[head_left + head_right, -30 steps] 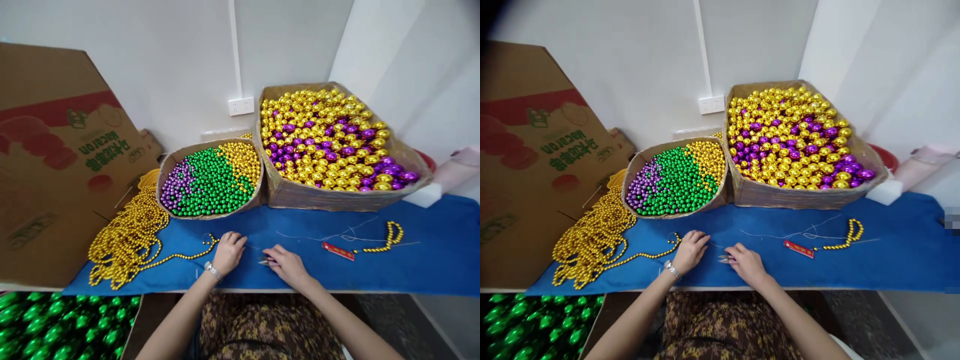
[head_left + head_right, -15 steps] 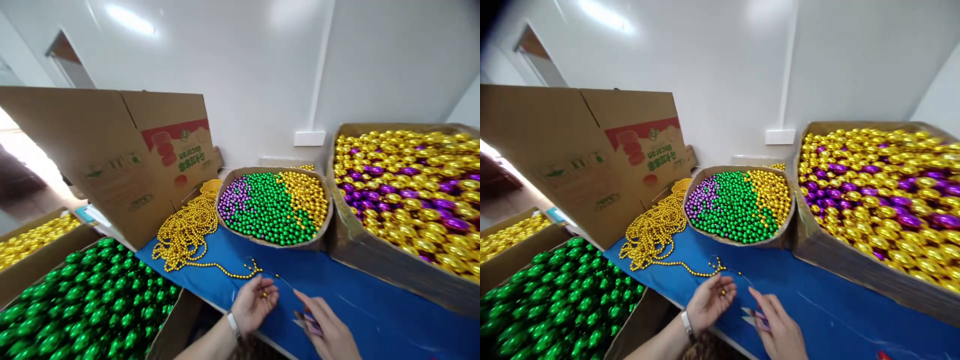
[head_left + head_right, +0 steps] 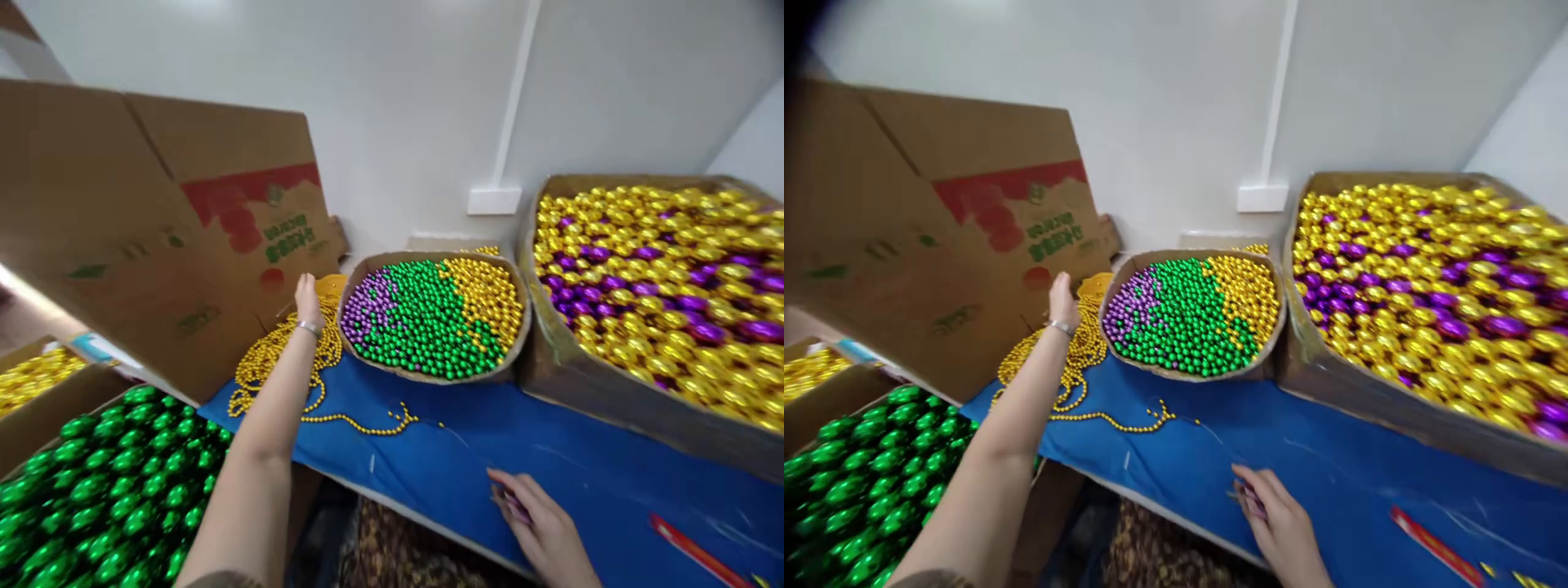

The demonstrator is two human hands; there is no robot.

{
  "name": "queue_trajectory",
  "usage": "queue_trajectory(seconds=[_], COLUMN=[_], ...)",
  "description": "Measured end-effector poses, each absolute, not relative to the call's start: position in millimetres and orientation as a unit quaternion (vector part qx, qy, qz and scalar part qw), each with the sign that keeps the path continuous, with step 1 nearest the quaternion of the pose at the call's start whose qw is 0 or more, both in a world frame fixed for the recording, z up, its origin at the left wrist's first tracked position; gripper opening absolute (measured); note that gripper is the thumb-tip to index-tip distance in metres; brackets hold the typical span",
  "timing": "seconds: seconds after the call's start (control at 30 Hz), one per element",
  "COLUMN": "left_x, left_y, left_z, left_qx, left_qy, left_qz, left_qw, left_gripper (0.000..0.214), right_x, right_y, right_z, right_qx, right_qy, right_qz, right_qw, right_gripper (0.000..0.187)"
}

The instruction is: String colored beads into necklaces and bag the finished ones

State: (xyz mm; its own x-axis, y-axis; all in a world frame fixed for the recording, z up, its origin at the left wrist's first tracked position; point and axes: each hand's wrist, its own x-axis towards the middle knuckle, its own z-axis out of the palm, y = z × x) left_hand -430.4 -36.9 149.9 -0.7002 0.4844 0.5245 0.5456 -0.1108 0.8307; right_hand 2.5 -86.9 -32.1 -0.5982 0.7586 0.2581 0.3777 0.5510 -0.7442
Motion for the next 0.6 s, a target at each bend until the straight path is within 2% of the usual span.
queue_trajectory(seconds=[0.07,0.13,0.2,0.3,0.43,0.6], left_x=[-400,-356,-308,-247,-206,-188], left_y=[-47,-70,-95,-116,-110,-98], left_z=[128,100,69,28,-7,-23], left_qx=[-0.395,-0.515,-0.613,-0.742,-0.757,-0.791], left_qy=[-0.682,-0.676,-0.636,-0.563,-0.558,-0.544], left_qz=[-0.616,-0.519,-0.467,-0.344,-0.314,-0.25], left_qw=[0.027,0.094,0.042,-0.117,-0.131,-0.127], left_gripper=[0.032,0.031,0.019,0.02,0.019,0.021], right_x=[9,14,16,18,33,56], right_y=[-85,-82,-78,-75,-75,-74], right_z=[-28,-26,-24,-22,-29,-43], right_qx=[-0.387,-0.428,-0.456,-0.463,-0.449,-0.447], right_qy=[-0.819,-0.802,-0.789,-0.787,-0.795,-0.795], right_qz=[0.327,0.33,0.33,0.323,0.307,0.261], right_qw=[0.271,0.255,0.246,0.25,0.268,0.315], right_gripper=[0.03,0.028,0.028,0.03,0.029,0.026])
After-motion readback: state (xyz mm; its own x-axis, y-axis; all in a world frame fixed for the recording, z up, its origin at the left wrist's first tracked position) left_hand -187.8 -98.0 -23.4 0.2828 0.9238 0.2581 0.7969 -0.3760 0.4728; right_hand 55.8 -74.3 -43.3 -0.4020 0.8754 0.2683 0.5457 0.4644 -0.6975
